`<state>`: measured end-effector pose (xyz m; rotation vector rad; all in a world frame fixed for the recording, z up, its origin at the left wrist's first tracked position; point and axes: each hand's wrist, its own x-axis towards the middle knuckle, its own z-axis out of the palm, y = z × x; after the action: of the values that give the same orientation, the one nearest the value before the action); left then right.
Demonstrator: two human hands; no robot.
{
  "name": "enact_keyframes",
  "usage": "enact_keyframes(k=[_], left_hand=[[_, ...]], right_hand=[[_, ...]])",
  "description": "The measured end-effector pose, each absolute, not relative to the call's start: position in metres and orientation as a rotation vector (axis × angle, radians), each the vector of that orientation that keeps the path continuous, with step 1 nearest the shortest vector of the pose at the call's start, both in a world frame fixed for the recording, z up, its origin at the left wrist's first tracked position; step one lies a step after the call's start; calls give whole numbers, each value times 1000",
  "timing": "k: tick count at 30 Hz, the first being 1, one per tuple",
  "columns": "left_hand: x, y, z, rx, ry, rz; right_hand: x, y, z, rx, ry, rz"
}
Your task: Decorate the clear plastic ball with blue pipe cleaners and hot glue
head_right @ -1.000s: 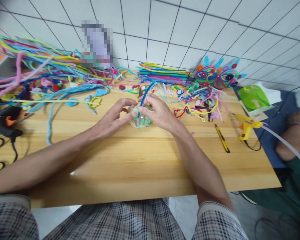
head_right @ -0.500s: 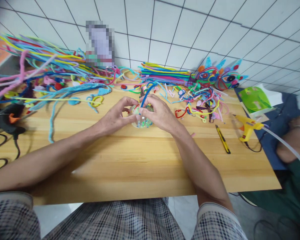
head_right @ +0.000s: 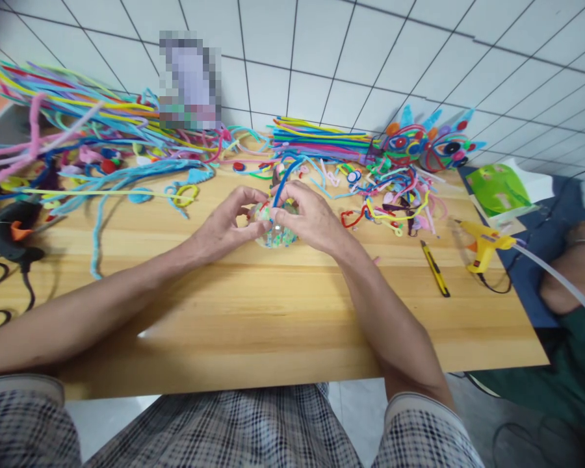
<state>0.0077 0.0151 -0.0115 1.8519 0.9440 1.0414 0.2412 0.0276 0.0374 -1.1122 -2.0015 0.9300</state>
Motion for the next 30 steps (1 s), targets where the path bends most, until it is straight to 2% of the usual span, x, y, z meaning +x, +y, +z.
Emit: enact_keyframes(k=[9, 30], left_hand=[[11, 15, -13, 1847, 952, 1085], [15, 16, -26, 1921, 943, 1182]], right_hand=[[242, 31, 33, -1167, -1845, 1170], [248, 37, 26, -1164, -1865, 1061]])
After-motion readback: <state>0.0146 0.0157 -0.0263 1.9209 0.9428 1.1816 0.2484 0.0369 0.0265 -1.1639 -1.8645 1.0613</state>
